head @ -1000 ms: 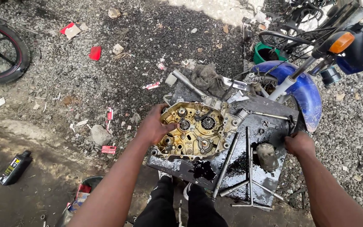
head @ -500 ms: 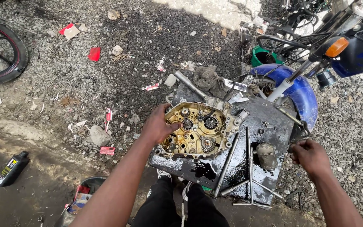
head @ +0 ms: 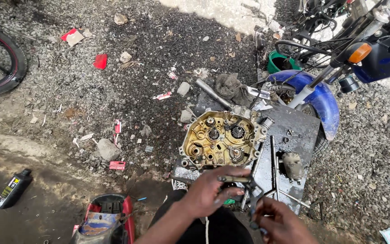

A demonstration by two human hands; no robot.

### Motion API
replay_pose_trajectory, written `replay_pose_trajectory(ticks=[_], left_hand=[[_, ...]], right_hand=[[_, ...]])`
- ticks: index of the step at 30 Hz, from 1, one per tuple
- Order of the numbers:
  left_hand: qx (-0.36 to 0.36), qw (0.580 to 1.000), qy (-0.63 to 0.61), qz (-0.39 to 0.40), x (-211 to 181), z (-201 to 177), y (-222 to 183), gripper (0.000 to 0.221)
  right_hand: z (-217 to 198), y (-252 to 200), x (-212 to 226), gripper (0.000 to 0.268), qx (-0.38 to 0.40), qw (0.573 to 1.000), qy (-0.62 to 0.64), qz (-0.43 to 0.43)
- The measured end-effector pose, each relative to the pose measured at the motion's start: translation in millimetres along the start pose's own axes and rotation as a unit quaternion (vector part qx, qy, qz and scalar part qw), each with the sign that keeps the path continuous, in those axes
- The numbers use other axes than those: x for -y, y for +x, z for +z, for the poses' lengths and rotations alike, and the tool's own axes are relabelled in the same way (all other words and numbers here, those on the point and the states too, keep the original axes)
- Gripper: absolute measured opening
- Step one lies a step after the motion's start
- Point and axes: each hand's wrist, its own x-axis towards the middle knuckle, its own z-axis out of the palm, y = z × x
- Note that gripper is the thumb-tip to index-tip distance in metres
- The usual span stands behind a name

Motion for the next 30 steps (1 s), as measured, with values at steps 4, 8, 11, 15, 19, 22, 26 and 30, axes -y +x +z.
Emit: replay_pose_trajectory(ticks=[4, 8, 11, 15, 19, 22, 26, 30], left_hand=[[-0.001, 0.999, -0.011, -0.039, 10, -11, -3, 0.022], [0.013, 0.993, -0.055, -0.103, 24, -28, -8, 0.017], [0.02, 0.98, -0.115, -0.159, 23, -40, -2, 0.023], [0.036, 0.946, -0.182, -0.265, 10, -54, 11, 0.047], [-0.003, 0.896, -0.285, -0.34, 34, -47, 9, 0.043], [0.021, 0.839, -0.426, -0.338, 49, -45, 9, 0.039], [0.019, 0.797, -0.469, -0.38, 42, -59, 12, 0.029], [0.002, 0.773, -0.458, -0.439, 5, -88, 14, 0.036]], right_hand=[[29, 13, -21, 0.01, -0.002, 0.992, 0.079, -0.102], [70, -38, 37, 0.026, -0.141, 0.973, 0.178, 0.029], [72, -41, 40, 0.045, -0.156, 0.965, 0.192, -0.085], [79, -45, 45, 0.023, -0.258, 0.946, -0.141, -0.134], [87, -27, 47, 0.046, -0.248, 0.932, -0.097, -0.246], [94, -23, 67, 0.049, -0.266, 0.923, 0.078, -0.266], [85, -24, 90, 0.047, -0.204, 0.946, 0.074, -0.242], [83, -26, 107, 0.016, -0.15, 0.946, 0.169, -0.233]])
